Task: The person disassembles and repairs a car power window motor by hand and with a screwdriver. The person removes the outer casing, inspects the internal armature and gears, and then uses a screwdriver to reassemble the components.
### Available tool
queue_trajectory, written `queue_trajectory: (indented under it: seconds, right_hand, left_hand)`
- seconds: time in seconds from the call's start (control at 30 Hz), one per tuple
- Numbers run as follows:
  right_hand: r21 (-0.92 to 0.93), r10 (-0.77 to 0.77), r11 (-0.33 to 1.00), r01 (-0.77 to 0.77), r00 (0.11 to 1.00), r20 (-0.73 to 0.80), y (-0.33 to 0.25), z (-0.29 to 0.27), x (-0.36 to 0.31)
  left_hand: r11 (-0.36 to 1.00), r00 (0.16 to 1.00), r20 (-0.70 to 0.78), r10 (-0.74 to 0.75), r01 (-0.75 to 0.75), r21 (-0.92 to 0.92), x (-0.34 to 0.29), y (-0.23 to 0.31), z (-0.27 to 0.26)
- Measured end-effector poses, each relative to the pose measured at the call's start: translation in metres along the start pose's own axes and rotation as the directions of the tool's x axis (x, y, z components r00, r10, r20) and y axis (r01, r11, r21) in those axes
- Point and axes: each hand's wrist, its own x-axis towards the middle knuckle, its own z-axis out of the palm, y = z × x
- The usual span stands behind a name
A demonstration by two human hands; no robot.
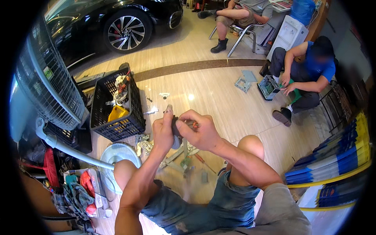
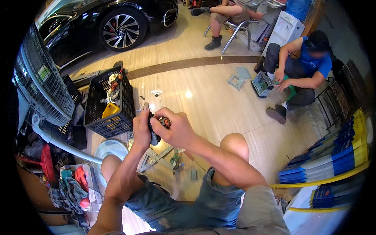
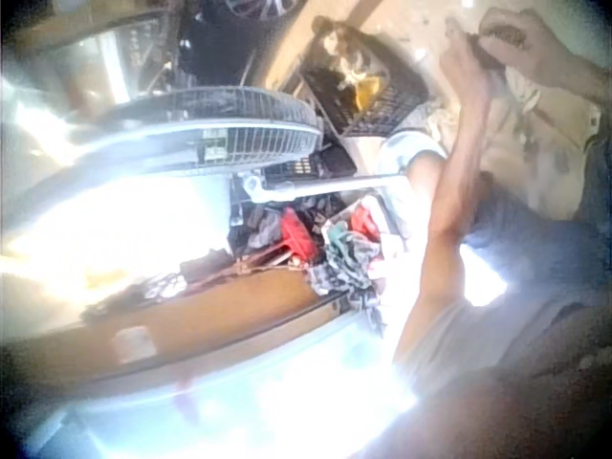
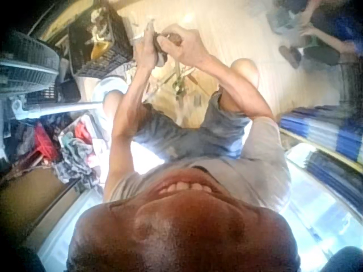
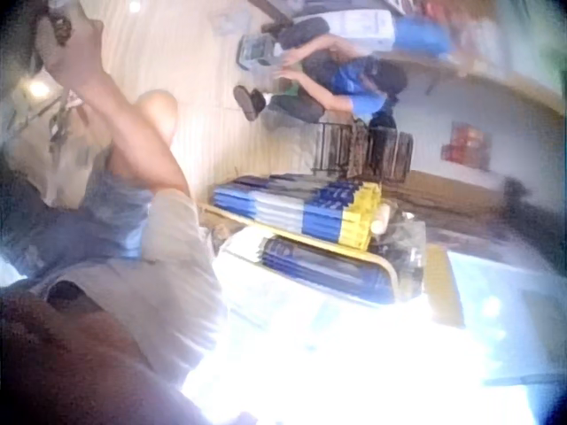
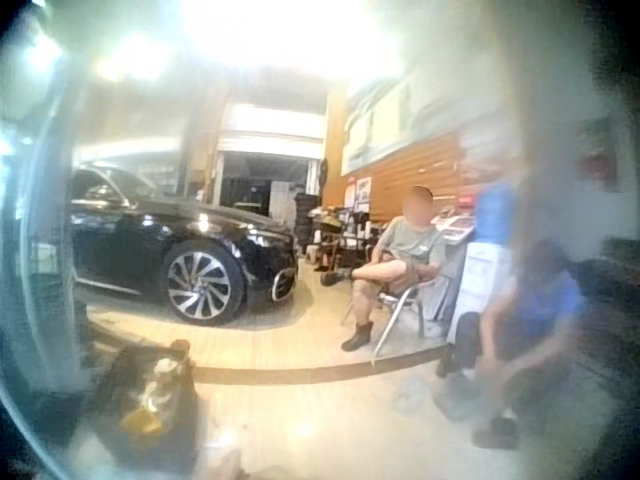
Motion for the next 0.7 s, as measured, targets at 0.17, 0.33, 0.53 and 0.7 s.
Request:
queue_trajectory:
  seconds: [0.17, 0.33, 0.53, 0.7]
  right_hand:
    - [0.027, 0.092, 0.995, -0.092, 0.995, 0.025, 0.007, 0.003, 0.000]
    - [-0.094, 0.074, 0.993, -0.065, 0.993, 0.089, -0.005, -0.006, 0.001]
    - [-0.082, 0.008, 0.997, 0.008, 0.981, 0.196, 0.007, -0.016, 0.000]
    - [-0.096, 0.097, 0.993, -0.070, 0.941, 0.323, 0.019, -0.012, -0.013]
  left_hand:
    - [0.998, 1.000, 0.026, -0.003, 0.002, 0.068, 0.002, -0.007, -0.007]
    - [0.987, 0.984, 0.082, -0.157, 0.155, 0.036, -0.006, -0.001, -0.014]
    - [0.977, 0.998, 0.000, -0.060, 0.059, 0.207, 0.003, -0.001, -0.024]
    - [0.970, 0.980, 0.079, -0.183, 0.167, 0.174, -0.004, -0.019, -0.036]
